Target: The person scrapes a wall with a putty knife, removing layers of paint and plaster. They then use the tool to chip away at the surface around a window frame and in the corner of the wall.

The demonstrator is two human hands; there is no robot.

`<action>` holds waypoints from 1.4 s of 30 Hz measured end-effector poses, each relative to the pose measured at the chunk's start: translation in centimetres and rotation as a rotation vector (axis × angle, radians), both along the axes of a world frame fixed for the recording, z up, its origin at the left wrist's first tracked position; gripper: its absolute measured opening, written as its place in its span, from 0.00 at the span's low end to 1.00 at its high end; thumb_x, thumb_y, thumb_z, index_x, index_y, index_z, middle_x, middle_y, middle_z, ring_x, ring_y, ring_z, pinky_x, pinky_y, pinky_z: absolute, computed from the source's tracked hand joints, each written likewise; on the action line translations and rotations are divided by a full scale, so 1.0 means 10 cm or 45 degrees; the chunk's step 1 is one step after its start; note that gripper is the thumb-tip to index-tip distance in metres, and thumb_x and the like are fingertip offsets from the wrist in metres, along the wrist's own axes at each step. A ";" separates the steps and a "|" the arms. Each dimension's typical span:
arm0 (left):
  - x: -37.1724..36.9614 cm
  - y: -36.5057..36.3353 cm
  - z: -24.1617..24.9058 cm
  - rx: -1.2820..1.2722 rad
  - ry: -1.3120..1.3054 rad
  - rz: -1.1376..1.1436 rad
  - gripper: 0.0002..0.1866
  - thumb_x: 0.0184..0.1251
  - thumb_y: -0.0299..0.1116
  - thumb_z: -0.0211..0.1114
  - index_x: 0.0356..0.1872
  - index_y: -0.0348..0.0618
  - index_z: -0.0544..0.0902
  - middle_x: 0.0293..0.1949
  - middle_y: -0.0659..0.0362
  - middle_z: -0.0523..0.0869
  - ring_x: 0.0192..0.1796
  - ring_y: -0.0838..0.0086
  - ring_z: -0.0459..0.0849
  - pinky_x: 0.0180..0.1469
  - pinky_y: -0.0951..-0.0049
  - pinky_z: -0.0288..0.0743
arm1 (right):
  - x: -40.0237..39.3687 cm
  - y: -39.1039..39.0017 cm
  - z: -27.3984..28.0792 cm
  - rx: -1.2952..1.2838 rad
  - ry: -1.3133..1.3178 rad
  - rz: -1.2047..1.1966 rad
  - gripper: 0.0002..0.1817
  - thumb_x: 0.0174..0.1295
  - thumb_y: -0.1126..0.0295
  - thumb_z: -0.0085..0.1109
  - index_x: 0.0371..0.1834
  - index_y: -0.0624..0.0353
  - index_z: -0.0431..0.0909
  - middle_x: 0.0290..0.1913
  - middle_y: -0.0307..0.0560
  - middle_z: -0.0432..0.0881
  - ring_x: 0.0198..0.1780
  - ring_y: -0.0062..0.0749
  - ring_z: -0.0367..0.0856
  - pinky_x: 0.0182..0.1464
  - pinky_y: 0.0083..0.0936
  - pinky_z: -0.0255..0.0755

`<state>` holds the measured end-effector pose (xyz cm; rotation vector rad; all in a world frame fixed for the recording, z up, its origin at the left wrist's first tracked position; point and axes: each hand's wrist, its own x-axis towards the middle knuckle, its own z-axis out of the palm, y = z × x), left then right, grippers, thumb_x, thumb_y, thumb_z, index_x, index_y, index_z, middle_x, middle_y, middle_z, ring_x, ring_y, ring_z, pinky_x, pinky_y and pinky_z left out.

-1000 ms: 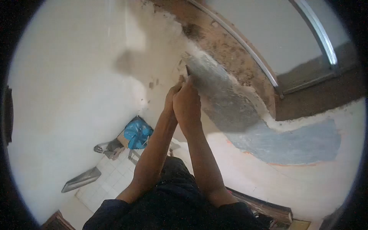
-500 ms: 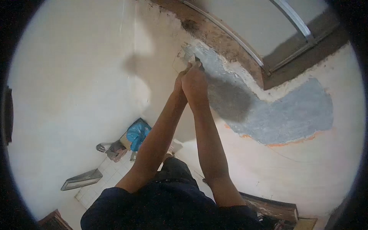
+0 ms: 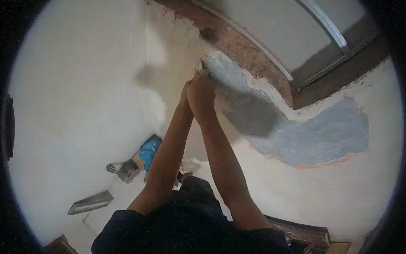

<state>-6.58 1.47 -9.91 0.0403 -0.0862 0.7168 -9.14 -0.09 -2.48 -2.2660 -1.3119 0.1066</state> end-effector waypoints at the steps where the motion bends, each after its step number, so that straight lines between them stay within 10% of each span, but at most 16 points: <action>1: -0.03 -0.06 -0.08 -0.020 0.011 -0.001 0.16 0.73 0.43 0.46 0.43 0.41 0.75 0.31 0.58 0.79 0.32 0.71 0.78 0.32 0.69 0.74 | 0.00 -0.06 -0.04 0.030 0.001 0.021 0.17 0.63 0.69 0.43 0.49 0.73 0.63 0.38 0.76 0.78 0.44 0.67 0.78 0.48 0.50 0.73; 15: -0.21 0.07 -0.14 0.028 0.243 0.028 0.19 0.73 0.47 0.46 0.39 0.40 0.76 0.29 0.58 0.80 0.29 0.71 0.79 0.30 0.69 0.74 | -0.09 -0.11 0.11 -0.147 -0.005 0.050 0.19 0.65 0.70 0.42 0.52 0.76 0.60 0.46 0.76 0.76 0.49 0.67 0.75 0.53 0.49 0.71; 18: -0.23 0.07 -0.11 0.018 0.277 0.056 0.20 0.73 0.47 0.46 0.39 0.39 0.76 0.29 0.57 0.80 0.28 0.71 0.79 0.30 0.69 0.74 | -0.01 -0.19 -0.06 0.074 -0.015 -0.111 0.13 0.63 0.72 0.45 0.37 0.76 0.71 0.36 0.70 0.78 0.40 0.60 0.81 0.44 0.47 0.77; 20: -0.32 0.15 -0.01 0.058 0.198 0.032 0.20 0.73 0.47 0.47 0.39 0.39 0.76 0.29 0.57 0.80 0.30 0.71 0.79 0.31 0.68 0.74 | 0.10 -0.13 -0.12 0.095 -0.540 0.319 0.14 0.65 0.71 0.44 0.43 0.75 0.67 0.36 0.70 0.79 0.40 0.62 0.80 0.43 0.47 0.77; 37: -0.05 0.32 -0.42 0.800 0.753 0.255 0.25 0.77 0.49 0.36 0.59 0.44 0.72 0.51 0.58 0.80 0.53 0.72 0.76 0.56 0.74 0.69 | 0.00 -0.11 0.07 -0.025 0.100 -0.020 0.17 0.62 0.72 0.44 0.50 0.75 0.62 0.44 0.78 0.75 0.49 0.66 0.76 0.51 0.49 0.72; 42: -0.26 0.28 -0.01 -0.106 0.202 0.207 0.20 0.73 0.46 0.50 0.44 0.36 0.75 0.35 0.55 0.81 0.36 0.70 0.80 0.35 0.68 0.75 | 0.03 0.05 0.12 -0.152 -0.010 -0.002 0.18 0.63 0.71 0.43 0.50 0.77 0.62 0.45 0.77 0.75 0.49 0.67 0.76 0.53 0.49 0.71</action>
